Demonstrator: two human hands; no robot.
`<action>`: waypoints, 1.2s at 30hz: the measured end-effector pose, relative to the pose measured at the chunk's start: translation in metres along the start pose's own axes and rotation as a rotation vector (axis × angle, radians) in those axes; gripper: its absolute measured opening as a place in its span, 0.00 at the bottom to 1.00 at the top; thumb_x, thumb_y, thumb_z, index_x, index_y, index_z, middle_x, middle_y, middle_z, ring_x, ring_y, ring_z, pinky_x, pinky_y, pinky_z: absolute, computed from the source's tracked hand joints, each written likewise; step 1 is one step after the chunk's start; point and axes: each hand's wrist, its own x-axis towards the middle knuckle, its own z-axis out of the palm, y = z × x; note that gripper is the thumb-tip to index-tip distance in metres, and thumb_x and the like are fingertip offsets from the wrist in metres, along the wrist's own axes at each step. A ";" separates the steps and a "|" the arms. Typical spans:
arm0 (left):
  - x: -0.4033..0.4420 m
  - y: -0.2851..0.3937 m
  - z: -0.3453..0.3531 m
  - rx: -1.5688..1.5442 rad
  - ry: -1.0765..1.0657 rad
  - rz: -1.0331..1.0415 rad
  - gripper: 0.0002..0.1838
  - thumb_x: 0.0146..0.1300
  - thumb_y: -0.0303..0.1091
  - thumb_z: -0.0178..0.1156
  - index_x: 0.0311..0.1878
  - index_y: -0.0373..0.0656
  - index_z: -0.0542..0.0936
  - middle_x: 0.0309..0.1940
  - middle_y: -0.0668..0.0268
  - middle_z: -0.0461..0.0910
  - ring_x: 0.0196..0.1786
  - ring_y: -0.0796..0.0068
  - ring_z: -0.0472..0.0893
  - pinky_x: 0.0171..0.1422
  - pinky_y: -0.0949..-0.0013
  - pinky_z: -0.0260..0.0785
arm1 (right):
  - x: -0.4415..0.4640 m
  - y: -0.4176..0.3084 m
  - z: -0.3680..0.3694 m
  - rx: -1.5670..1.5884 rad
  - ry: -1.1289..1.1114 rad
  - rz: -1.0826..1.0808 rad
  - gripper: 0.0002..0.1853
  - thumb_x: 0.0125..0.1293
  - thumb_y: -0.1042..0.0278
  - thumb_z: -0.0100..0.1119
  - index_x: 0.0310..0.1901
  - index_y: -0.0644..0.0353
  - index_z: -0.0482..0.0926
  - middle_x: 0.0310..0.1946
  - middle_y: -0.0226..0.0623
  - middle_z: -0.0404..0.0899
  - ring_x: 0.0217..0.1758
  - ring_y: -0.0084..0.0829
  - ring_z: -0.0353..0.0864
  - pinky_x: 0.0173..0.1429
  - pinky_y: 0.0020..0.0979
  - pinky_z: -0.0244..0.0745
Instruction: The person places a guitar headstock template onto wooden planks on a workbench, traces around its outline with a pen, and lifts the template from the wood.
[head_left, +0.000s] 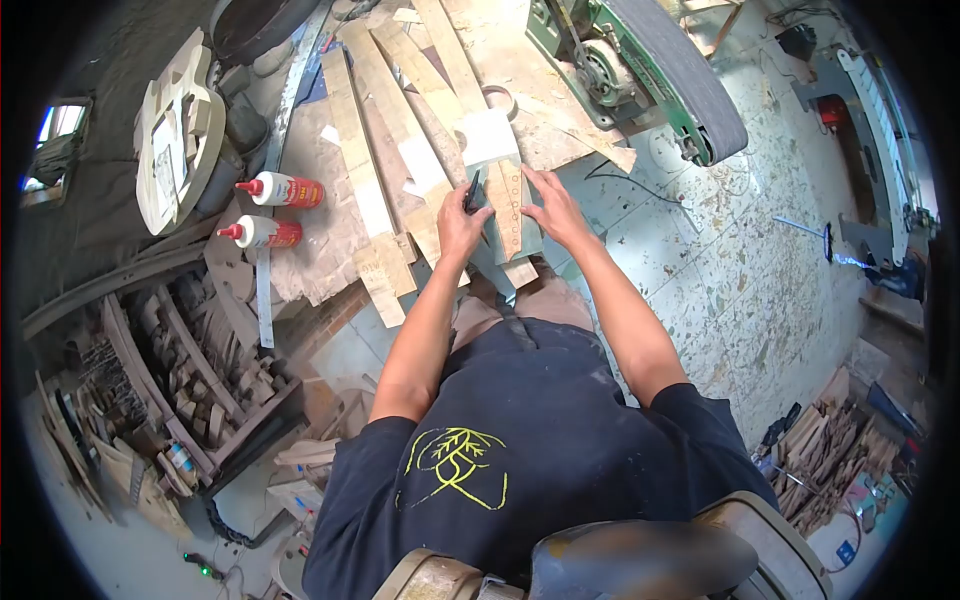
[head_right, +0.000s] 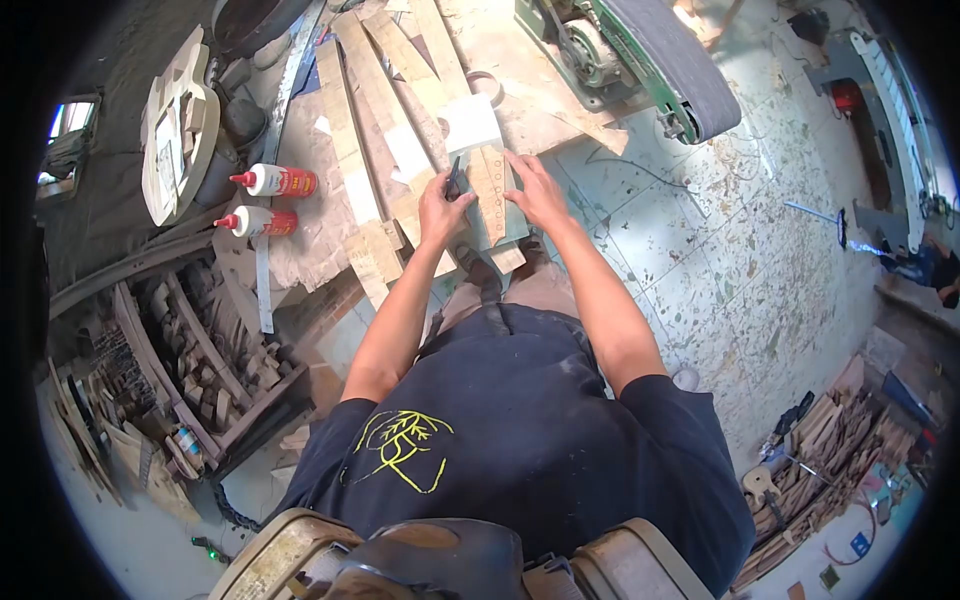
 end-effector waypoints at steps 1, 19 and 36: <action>0.001 -0.001 0.001 0.007 0.022 0.034 0.28 0.52 0.30 0.78 0.59 0.42 0.83 0.41 0.62 0.84 0.42 0.68 0.84 0.50 0.64 0.76 | 0.001 0.000 0.000 0.015 -0.008 -0.001 0.41 0.60 0.67 0.74 0.76 0.42 0.68 0.68 0.45 0.73 0.64 0.53 0.79 0.64 0.47 0.76; 0.005 -0.009 0.014 -0.022 0.023 -0.006 0.29 0.55 0.23 0.75 0.63 0.43 0.83 0.43 0.64 0.82 0.41 0.72 0.82 0.51 0.67 0.76 | 0.017 0.002 -0.008 0.126 -0.050 -0.054 0.38 0.62 0.71 0.72 0.74 0.48 0.71 0.61 0.44 0.81 0.41 0.42 0.86 0.52 0.41 0.81; 0.003 0.003 0.015 -0.112 0.041 -0.089 0.28 0.53 0.24 0.76 0.60 0.43 0.84 0.44 0.61 0.84 0.46 0.64 0.85 0.54 0.63 0.77 | 0.032 0.008 -0.017 0.177 -0.081 0.046 0.32 0.60 0.68 0.74 0.65 0.49 0.73 0.49 0.46 0.87 0.37 0.42 0.88 0.46 0.41 0.81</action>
